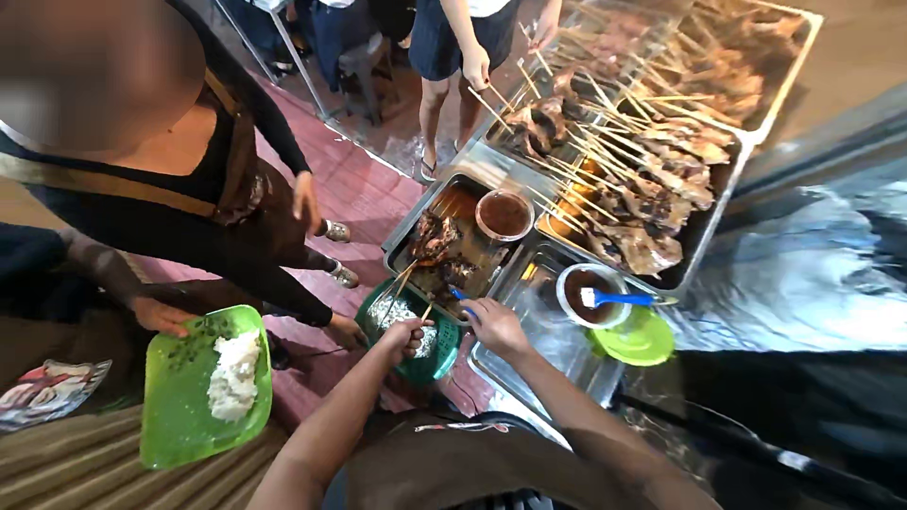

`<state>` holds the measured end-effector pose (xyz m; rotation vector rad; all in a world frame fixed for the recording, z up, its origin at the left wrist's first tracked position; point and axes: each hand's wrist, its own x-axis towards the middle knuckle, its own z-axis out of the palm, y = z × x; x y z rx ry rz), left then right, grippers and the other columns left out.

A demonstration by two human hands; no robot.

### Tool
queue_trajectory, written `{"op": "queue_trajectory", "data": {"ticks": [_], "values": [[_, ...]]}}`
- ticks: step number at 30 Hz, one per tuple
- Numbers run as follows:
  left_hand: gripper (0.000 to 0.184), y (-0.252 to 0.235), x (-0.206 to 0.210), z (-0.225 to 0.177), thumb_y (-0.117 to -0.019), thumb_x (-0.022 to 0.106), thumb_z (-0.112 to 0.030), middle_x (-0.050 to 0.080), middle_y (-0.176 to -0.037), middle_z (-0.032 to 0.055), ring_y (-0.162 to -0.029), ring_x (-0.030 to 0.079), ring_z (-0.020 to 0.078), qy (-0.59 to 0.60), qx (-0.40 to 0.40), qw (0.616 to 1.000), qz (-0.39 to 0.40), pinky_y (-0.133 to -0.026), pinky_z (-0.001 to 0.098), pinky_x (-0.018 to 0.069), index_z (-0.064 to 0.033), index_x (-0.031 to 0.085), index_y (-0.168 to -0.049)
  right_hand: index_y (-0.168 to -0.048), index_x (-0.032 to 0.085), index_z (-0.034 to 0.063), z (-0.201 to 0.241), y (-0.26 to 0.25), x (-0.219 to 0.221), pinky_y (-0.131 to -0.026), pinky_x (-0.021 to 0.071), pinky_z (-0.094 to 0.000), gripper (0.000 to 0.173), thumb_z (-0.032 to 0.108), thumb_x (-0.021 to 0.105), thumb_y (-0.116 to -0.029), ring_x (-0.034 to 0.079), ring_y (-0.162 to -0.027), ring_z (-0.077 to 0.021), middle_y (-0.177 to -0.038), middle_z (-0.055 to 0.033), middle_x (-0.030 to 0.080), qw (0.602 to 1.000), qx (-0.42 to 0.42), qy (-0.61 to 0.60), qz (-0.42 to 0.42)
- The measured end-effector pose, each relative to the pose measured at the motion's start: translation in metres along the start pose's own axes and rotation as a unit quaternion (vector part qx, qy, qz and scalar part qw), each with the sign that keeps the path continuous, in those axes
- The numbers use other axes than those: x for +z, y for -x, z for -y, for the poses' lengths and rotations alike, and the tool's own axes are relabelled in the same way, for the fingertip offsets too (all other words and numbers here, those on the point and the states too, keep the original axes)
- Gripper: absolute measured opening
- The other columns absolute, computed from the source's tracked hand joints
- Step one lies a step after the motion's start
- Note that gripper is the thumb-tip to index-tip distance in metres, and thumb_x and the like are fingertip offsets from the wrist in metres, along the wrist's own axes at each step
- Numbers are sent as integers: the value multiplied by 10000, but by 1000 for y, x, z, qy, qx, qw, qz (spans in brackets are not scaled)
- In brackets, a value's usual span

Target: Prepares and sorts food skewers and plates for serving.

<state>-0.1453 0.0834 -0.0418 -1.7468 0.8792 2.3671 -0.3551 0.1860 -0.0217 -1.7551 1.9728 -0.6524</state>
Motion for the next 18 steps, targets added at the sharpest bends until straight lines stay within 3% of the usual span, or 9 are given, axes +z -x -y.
{"op": "queue_trajectory", "data": {"ticks": [4,7,9,12,13,15,17,18], "values": [[379,1,0,-2,-1122,317,-272,478,-626,-59,-431,315,32,25,-22,999,-3,-405,191,264,-79,629,-1218,-1188,730,6,-3,2,-26,-864,583,-567,253,139,613,-1007,723,-1004,-423,-1091,-237,733,995,48,-21,-86],[360,-2,5,1,-1110,350,-263,522,-691,-36,-448,348,42,28,-40,999,-1,-414,190,299,-97,623,-1278,-1291,690,52,-14,-16,-25,-977,527,-570,309,196,548,-1057,681,-1135,-422,-1232,-226,701,991,133,-9,-23],[345,-4,7,3,-1102,390,-269,531,-704,-29,-444,361,41,30,-40,999,-4,-409,187,307,-102,624,-1291,-1293,687,53,-18,-17,-21,-998,521,-559,312,203,539,-1064,682,-1145,-399,-1252,-214,698,987,152,-43,-8],[330,2,6,9,-1095,425,-272,528,-708,-40,-463,353,36,-24,9,999,-33,-427,192,297,-92,658,-1246,-1277,669,-2,-20,-2,-37,-942,566,-444,305,166,522,-1069,719,-1020,-273,-1160,-191,722,958,216,-172,-78],[321,6,7,12,-1094,443,-280,529,-729,-43,-500,367,40,-78,44,994,-56,-462,204,314,-88,676,-1203,-1263,651,-36,-25,5,-42,-867,580,-375,305,149,506,-1069,712,-925,-202,-1087,-175,722,937,239,-222,-126],[342,18,7,14,-1093,456,-290,586,-861,15,-691,487,109,-190,119,969,-100,-652,305,424,-74,701,-1191,-1253,617,-65,-34,17,-48,-698,558,-259,304,136,476,-1074,659,-755,-83,-962,-117,706,888,281,-295,-215],[358,28,7,10,-1094,468,-287,683,-1083,122,-956,625,215,-254,166,944,-126,-878,430,496,-63,695,-1257,-1264,600,-55,-37,26,-48,-600,516,-221,300,145,458,-1090,620,-663,-51,-888,-80,691,841,336,-337,-257],[360,33,6,10,-1092,474,-282,687,-1188,151,-1077,645,250,-272,183,936,-127,-971,465,494,-58,681,-1285,-1269,595,-38,-35,30,-45,-565,502,-218,299,159,446,-1100,612,-633,-54,-855,-65,683,817,369,-355,-267]]}}
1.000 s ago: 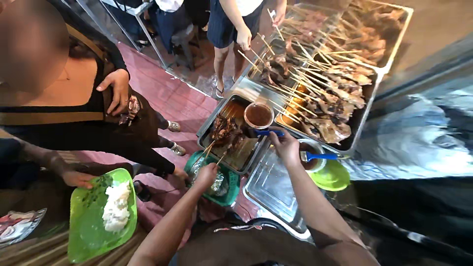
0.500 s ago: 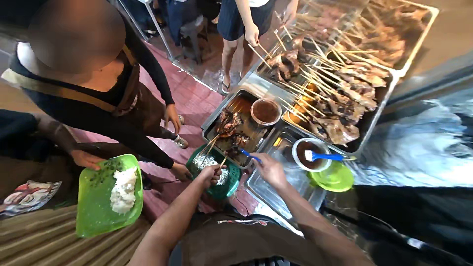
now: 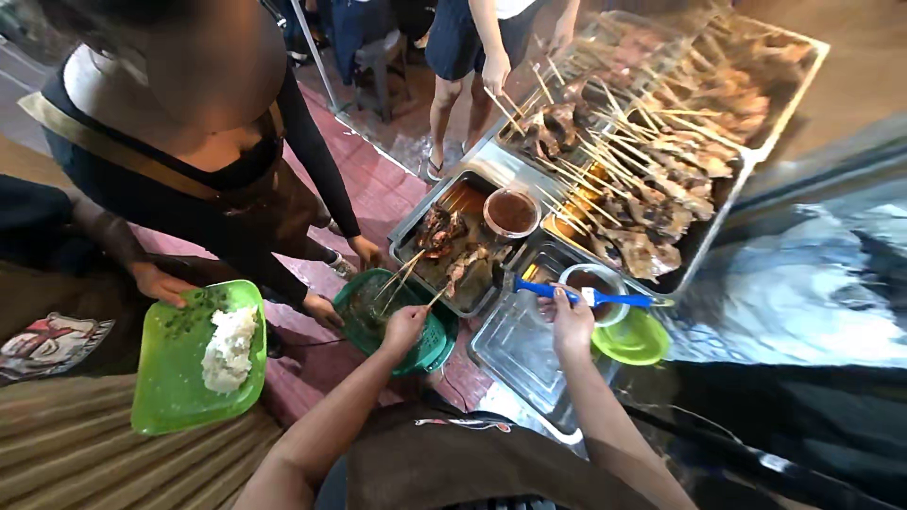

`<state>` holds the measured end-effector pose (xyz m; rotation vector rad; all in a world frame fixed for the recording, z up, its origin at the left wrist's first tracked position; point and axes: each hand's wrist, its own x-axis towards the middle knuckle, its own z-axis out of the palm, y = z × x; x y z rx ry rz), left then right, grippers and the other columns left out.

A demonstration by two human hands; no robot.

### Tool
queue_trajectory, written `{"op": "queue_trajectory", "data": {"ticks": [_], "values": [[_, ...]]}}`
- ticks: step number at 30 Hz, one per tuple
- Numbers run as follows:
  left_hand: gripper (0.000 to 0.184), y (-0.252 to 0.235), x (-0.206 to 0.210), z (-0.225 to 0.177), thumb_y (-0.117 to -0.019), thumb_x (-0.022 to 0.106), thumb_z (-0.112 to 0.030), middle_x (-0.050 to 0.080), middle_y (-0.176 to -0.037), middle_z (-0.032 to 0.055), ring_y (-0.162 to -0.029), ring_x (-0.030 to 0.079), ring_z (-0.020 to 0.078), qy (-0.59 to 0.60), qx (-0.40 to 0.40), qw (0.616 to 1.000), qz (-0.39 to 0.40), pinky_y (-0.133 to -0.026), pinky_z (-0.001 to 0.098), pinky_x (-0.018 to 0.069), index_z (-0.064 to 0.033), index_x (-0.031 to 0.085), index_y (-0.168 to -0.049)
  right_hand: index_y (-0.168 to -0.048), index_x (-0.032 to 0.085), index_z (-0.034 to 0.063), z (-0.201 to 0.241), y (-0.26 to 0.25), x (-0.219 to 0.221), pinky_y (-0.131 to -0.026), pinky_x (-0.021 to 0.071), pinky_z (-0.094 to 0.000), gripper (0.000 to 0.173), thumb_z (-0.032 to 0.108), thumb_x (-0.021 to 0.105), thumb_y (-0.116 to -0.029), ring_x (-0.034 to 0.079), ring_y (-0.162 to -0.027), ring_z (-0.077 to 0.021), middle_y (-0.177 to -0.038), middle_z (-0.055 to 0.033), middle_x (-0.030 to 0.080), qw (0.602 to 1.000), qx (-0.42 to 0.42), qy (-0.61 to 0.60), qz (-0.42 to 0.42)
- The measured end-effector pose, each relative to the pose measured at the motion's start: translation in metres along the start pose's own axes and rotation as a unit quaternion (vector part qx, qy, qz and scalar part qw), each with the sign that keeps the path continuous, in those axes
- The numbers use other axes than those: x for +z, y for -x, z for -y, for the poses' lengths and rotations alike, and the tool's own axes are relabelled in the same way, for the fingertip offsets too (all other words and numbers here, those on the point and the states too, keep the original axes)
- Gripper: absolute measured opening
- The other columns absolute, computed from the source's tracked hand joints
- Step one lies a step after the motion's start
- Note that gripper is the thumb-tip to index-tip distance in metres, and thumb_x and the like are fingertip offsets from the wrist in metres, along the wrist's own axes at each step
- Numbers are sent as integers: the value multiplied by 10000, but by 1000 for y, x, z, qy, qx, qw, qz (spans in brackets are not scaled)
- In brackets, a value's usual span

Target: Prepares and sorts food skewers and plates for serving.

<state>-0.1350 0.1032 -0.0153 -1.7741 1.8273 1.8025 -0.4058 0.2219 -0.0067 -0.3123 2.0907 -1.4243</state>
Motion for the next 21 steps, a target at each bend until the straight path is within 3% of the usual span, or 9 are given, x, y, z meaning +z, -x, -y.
{"op": "queue_trajectory", "data": {"ticks": [2,5,10,14,16,19,21], "values": [[353,7,-2,0,-1086,486,-255,662,-1285,156,-1179,629,259,-15,38,999,-1,-1043,458,471,-56,668,-1313,-1273,585,-10,-7,11,5,-524,492,-237,307,194,415,-1118,616,-607,-84,-810,-52,671,996,70,-52,-28],[340,26,-11,2,-1077,501,-220,654,-1294,167,-1206,621,254,-4,90,996,1,-1072,427,464,-39,672,-1308,-1230,573,30,-14,29,22,-510,511,-244,318,237,352,-1131,642,-620,-89,-777,-13,676,983,107,-149,-12],[316,88,-51,33,-1058,535,-187,686,-1223,175,-1155,641,228,79,151,985,-39,-1047,404,479,-13,697,-1266,-1132,574,157,-4,55,33,-549,540,-222,365,317,245,-1137,654,-641,-51,-778,74,685,968,104,-220,57],[281,153,-117,76,-1027,553,-143,699,-1123,137,-1051,649,164,105,193,970,-107,-970,343,509,2,724,-1196,-1152,578,147,0,61,31,-548,535,-212,336,307,284,-1136,654,-647,-40,-783,79,687,974,77,-212,30],[281,193,-157,96,-1035,546,-136,703,-1134,149,-1024,664,159,62,179,971,-144,-945,332,530,18,715,-1199,-1128,586,138,4,66,32,-548,536,-209,331,298,297,-1136,650,-630,-38,-748,76,676,975,67,-209,15],[289,240,-196,136,-1030,539,-161,686,-1066,101,-922,628,113,30,132,967,-214,-846,294,520,-11,716,-1202,-1152,579,132,8,71,37,-533,532,-203,346,285,270,-1138,653,-611,-39,-739,76,687,975,51,-215,20],[289,263,-203,158,-1038,554,-169,693,-1166,129,-1047,654,168,33,70,965,-252,-945,362,527,-30,708,-1240,-1147,583,125,13,75,43,-527,529,-202,334,283,289,-1138,653,-611,-45,-741,69,684,975,47,-216,4]]}}
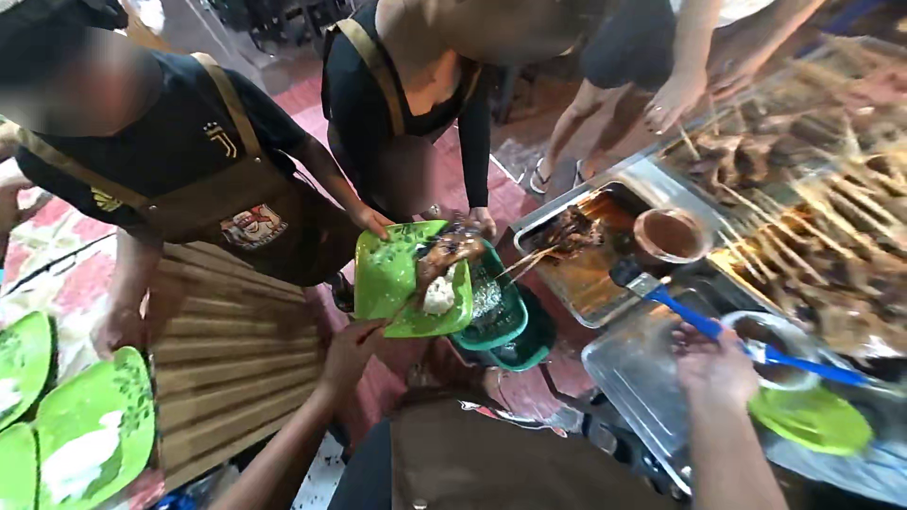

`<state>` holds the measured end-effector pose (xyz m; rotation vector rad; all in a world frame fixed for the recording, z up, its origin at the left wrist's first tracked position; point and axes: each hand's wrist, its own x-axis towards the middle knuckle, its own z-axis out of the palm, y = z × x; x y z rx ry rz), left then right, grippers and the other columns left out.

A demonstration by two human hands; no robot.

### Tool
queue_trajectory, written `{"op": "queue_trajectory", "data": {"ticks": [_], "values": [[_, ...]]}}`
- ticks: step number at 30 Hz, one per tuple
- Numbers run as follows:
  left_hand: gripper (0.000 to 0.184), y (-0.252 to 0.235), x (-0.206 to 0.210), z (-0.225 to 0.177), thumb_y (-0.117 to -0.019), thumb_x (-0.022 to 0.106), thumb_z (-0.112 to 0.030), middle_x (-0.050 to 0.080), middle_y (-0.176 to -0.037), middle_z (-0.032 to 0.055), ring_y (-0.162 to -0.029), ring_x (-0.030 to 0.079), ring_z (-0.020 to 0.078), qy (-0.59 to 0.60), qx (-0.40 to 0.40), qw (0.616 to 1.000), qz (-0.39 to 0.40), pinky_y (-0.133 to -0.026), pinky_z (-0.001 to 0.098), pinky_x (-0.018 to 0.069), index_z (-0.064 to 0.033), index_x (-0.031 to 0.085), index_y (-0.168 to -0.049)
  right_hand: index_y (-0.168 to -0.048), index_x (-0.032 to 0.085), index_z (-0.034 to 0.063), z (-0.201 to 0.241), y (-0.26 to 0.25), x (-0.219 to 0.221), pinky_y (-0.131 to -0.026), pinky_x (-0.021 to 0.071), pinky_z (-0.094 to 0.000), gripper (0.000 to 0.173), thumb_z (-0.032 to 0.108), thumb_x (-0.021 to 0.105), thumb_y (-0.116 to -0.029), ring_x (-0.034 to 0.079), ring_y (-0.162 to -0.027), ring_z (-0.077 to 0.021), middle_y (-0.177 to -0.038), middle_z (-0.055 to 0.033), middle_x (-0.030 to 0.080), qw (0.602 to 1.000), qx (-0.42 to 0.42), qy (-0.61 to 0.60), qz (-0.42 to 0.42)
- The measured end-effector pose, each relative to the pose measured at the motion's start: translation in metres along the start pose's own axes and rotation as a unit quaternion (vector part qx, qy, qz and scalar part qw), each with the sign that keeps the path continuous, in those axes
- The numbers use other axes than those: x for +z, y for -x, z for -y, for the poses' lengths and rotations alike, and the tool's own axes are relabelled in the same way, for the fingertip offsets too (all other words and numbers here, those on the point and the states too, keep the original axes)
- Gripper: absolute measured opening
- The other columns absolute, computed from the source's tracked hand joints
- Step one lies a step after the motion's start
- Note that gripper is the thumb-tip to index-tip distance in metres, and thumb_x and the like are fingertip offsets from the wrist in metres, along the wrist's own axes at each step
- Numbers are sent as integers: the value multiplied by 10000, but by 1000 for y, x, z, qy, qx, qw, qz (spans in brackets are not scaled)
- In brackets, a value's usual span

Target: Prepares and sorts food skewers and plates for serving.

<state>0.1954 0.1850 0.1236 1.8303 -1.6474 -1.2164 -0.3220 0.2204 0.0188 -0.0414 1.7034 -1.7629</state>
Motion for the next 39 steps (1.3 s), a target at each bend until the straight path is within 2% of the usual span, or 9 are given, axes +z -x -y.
{"op": "queue_trajectory", "data": {"ticks": [7,16,20,23,25,27,29,35,39], "values": [[252,33,26,58,-1017,600,-110,709,-1106,141,-977,671,168,51,-86,985,-138,-903,360,544,4,710,-1213,-1207,546,127,8,-7,19,-536,525,-219,301,268,289,-1137,648,-626,-61,-769,60,670,999,-23,-12,-21],[371,29,58,79,-1081,492,-230,710,-1115,176,-946,688,244,22,-106,990,-85,-869,461,560,-7,632,-1342,-1241,520,67,50,-24,39,-585,548,-261,279,256,346,-1132,641,-647,-89,-791,12,642,996,-54,5,-74],[465,26,35,-21,-1098,408,-124,501,-1451,302,-1306,543,355,-49,-183,979,-70,-1098,461,445,101,372,-1503,-1397,502,5,59,-62,30,-697,562,-327,397,272,387,-1126,661,-757,-157,-1001,-123,668,978,-117,158,-70],[497,34,40,-39,-1033,523,-106,461,-1410,450,-1358,481,491,-187,118,955,-200,-1159,427,375,238,442,-1383,-1388,563,23,55,-99,26,-899,563,-477,369,223,443,-1102,702,-981,-289,-1156,-204,693,911,-189,366,-6],[412,14,57,-27,-1062,520,-278,576,-1294,254,-1295,533,253,-163,329,910,-193,-1088,303,439,42,564,-1319,-1395,598,84,55,-122,31,-1012,489,-626,362,244,482,-1092,650,-1166,-428,-1289,-247,658,849,-198,488,32],[311,-8,100,-71,-1016,552,-274,663,-1198,114,-1188,605,149,-115,367,920,-80,-1012,289,501,-90,678,-1234,-1408,599,136,52,-145,40,-997,461,-682,363,273,491,-1089,612,-1206,-490,-1353,-258,617,791,-174,585,49],[346,-41,157,-115,-965,606,-213,688,-1239,144,-1165,659,245,-117,361,924,48,-986,407,550,-67,697,-1265,-1414,596,162,46,-171,45,-972,474,-691,361,276,497,-1086,617,-1196,-496,-1365,-254,611,766,-154,621,65],[707,-181,290,-158,-1008,609,-279,350,-1613,230,-1451,399,415,-332,112,915,199,-1165,552,365,-62,299,-1606,-1320,655,98,67,-175,31,-990,510,-586,302,221,522,-1079,679,-1118,-374,-1218,-204,698,861,-205,462,54],[463,-233,326,-145,-1067,480,-221,517,-1465,249,-1323,539,433,-375,24,903,208,-1066,600,453,-31,455,-1488,-1298,621,5,58,-143,30,-803,570,-343,310,187,482,-1090,683,-867,-150,-1081,-140,703,950,-133,266,94]]}}
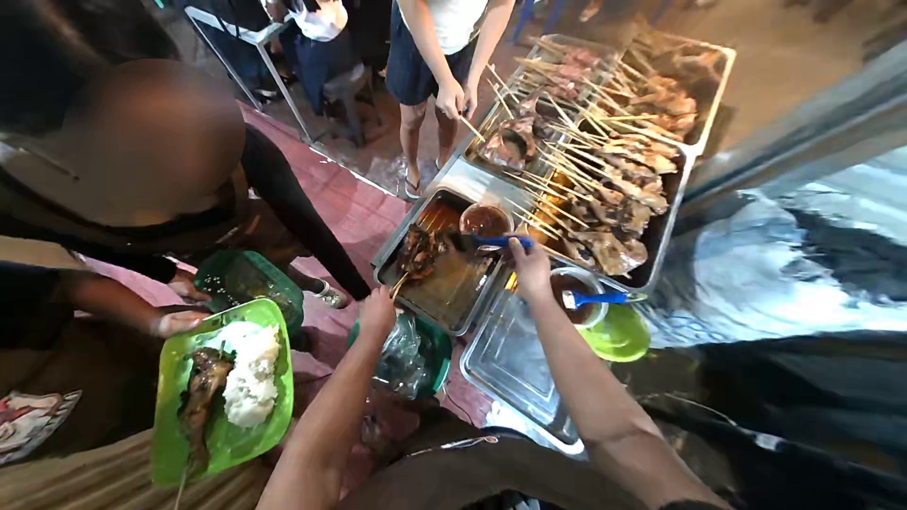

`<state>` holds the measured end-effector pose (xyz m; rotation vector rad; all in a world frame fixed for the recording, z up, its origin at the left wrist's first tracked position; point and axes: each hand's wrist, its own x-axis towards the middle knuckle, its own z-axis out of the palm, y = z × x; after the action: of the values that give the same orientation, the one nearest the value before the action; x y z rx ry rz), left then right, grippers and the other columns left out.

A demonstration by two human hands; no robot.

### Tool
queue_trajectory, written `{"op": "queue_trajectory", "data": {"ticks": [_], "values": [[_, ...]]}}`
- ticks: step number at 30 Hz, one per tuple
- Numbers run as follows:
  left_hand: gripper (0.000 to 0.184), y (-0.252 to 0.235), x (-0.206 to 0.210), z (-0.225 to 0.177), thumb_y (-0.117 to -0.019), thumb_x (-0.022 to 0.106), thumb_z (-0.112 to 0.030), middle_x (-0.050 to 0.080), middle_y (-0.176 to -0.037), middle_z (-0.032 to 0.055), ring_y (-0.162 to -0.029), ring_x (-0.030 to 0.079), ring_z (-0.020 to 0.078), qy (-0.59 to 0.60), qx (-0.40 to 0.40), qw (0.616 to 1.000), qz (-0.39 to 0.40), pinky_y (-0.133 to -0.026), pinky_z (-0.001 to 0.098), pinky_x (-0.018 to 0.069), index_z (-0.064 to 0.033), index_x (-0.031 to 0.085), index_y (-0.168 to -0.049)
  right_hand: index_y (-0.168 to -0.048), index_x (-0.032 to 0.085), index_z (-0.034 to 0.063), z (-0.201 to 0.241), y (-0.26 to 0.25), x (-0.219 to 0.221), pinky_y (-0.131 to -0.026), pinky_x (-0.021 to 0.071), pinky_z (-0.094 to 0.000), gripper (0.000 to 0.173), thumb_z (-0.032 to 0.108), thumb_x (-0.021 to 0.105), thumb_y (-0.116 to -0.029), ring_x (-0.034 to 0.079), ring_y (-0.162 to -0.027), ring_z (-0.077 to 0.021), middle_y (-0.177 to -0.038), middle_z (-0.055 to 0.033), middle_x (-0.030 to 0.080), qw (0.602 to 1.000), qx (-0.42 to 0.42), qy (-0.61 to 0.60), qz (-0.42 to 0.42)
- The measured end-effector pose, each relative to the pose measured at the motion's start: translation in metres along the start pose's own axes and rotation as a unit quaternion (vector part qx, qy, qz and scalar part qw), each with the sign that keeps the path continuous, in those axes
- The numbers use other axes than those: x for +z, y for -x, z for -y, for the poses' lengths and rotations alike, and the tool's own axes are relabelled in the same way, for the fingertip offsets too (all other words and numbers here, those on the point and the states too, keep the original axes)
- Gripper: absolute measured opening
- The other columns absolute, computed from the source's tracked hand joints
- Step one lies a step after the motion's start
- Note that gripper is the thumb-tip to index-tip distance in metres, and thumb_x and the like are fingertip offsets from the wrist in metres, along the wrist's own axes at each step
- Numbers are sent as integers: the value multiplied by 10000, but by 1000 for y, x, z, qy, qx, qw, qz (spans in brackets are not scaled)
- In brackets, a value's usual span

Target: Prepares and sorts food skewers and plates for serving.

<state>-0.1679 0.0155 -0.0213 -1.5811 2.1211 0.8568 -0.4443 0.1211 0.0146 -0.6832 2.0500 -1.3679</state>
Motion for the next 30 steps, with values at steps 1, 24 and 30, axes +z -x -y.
{"op": "queue_trajectory", "data": {"ticks": [1,24,30], "values": [[415,-5,2,-2,-1082,439,-213,538,-1443,244,-1301,562,422,11,-5,1000,11,-1054,594,467,-28,492,-1450,-1298,612,-10,-5,5,7,-776,578,-322,311,182,480,-1092,682,-845,-136,-1077,-133,699,999,20,-40,22],[364,39,37,-6,-1080,446,-165,606,-1382,196,-1286,582,377,-3,74,997,20,-1074,542,472,-83,618,-1389,-1223,721,17,-8,48,-7,-934,557,-564,278,159,585,-1026,700,-1090,-426,-1185,-244,713,939,-195,275,68],[361,32,61,1,-1090,445,-200,581,-1409,205,-1300,578,356,29,49,997,52,-1096,520,458,-40,610,-1369,-1424,592,104,-31,53,42,-1033,497,-567,391,236,431,-1094,588,-1297,-401,-1387,-217,613,849,-117,436,277]]}}
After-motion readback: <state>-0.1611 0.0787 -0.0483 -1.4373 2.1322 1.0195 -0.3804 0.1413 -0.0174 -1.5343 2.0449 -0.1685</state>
